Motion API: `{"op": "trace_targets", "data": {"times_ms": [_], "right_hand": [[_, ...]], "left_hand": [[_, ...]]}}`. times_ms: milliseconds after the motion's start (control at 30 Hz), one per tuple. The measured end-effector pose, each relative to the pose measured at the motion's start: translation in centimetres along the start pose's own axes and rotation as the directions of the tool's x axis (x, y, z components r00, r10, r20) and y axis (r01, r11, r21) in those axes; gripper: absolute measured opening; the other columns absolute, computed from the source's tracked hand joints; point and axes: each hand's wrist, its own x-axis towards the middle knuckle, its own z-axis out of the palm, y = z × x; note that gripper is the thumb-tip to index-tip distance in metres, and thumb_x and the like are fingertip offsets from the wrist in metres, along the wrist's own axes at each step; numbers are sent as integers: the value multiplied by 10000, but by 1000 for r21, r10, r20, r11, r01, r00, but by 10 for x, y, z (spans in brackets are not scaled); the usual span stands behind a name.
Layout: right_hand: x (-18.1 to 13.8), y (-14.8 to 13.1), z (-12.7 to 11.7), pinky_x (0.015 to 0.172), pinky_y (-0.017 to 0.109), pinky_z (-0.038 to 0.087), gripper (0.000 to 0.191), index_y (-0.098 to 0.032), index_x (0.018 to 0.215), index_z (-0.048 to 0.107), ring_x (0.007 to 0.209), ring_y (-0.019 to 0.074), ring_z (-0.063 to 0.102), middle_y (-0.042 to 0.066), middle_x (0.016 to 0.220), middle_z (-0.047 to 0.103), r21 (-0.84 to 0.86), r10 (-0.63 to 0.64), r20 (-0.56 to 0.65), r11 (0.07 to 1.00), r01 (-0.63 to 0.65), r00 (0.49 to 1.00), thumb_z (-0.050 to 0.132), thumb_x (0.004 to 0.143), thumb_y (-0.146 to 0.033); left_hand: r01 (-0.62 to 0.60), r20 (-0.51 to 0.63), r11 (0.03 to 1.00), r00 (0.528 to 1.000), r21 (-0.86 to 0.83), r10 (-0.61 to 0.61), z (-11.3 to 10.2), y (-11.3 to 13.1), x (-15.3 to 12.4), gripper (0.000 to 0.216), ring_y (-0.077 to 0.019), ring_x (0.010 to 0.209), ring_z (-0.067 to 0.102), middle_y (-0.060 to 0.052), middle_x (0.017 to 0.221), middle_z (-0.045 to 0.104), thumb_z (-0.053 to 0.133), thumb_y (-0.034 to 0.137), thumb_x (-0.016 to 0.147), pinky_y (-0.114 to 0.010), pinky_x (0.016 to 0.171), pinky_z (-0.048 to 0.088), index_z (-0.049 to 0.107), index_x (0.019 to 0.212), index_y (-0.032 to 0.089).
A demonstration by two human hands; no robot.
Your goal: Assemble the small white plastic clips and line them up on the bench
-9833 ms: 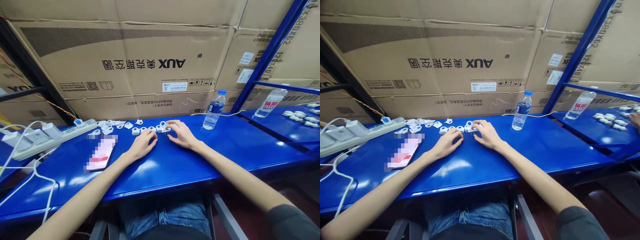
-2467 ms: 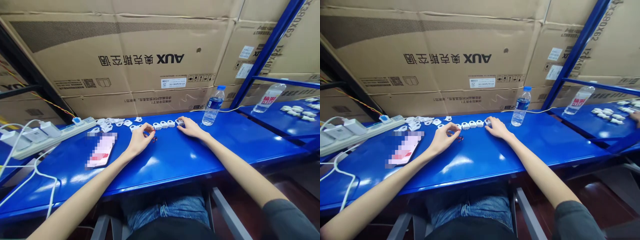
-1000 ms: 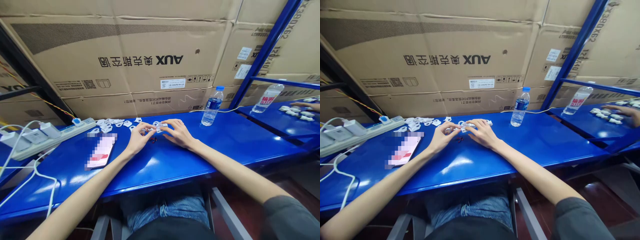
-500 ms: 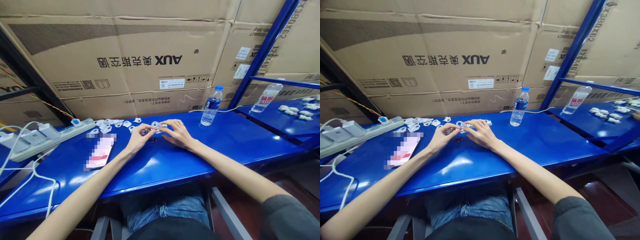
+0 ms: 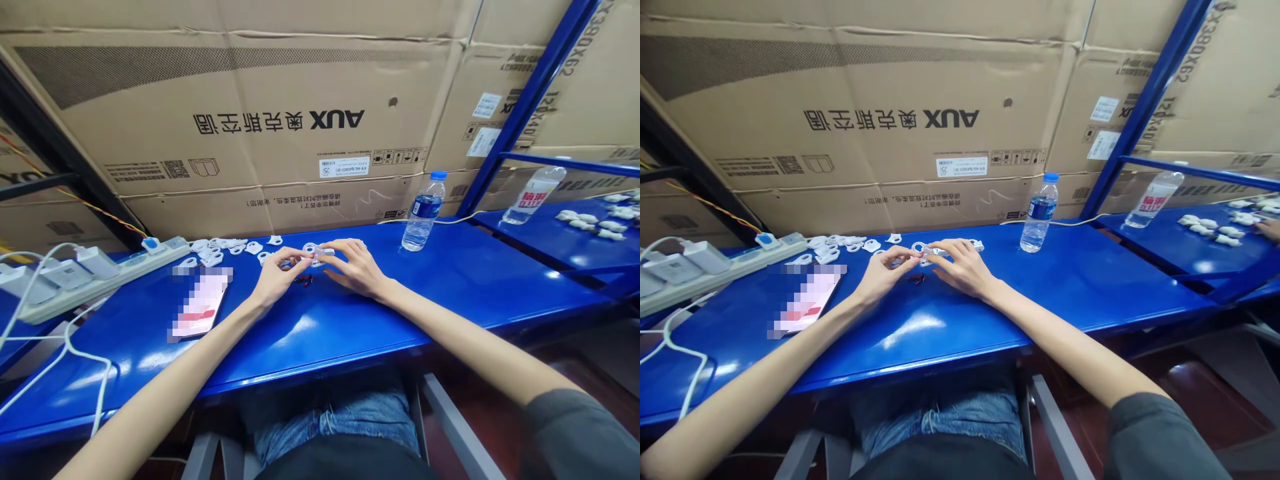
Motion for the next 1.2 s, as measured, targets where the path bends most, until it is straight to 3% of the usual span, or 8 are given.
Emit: {"op": "trace_targets", "data": {"times_ms": [233, 400, 833, 1000, 1200], "right_hand": [[-1, 1, 1, 1076, 457, 506, 276, -294, 1286, 736, 1272, 262, 635, 89, 1352, 709, -2, 10, -2, 1000, -10, 1000, 620, 1036, -300], [-1, 1, 1, 1061, 425, 508, 266, -259, 1269, 741, 1248, 249, 645, 94, 1336, 719, -37, -32, -48, 999, 30, 998, 597, 1050, -301], [-1, -1, 0, 1054, 432, 506, 260, -274, 1253, 749, 1242, 252, 647, 89, 1336, 720, -25, -17, -9, 1000, 17, 1000, 590, 1052, -316], [-3, 1, 2, 1041, 432, 524, 248, -265, 1246, 750, 1238, 252, 650, 99, 1314, 725, -19, -41, -78, 999, 39, 996, 626, 1039, -318], [-4, 0, 5, 995, 412, 557, 221, -219, 1188, 759, 1192, 250, 671, 115, 1267, 734, -81, -147, -209, 988, 133, 967, 659, 1026, -332]], "left_hand": [[-20, 19, 1000, 1000, 5, 19, 1, 3, -2, 306, -182, 807, 585, -61, 923, 726, 796, 504, 808, -295, 677, 483, 811, 909, 216], [-41, 9, 999, 999, 3, 41, -1, 2, -1, 276, -172, 782, 562, -37, 853, 687, 801, 486, 809, -287, 664, 466, 818, 901, 226], [-67, -21, 998, 998, -9, 67, 0, 2, -2, 267, -167, 786, 539, -36, 859, 678, 794, 482, 822, -290, 671, 465, 808, 901, 227], [-78, -34, 997, 996, 22, 79, 0, 4, -4, 258, -193, 875, 580, -59, 959, 718, 792, 481, 827, -306, 718, 486, 804, 889, 231], [-72, -71, 997, 995, -16, 71, 0, 6, -3, 243, -177, 824, 551, -33, 884, 653, 836, 445, 773, -305, 697, 461, 787, 822, 212]]}}
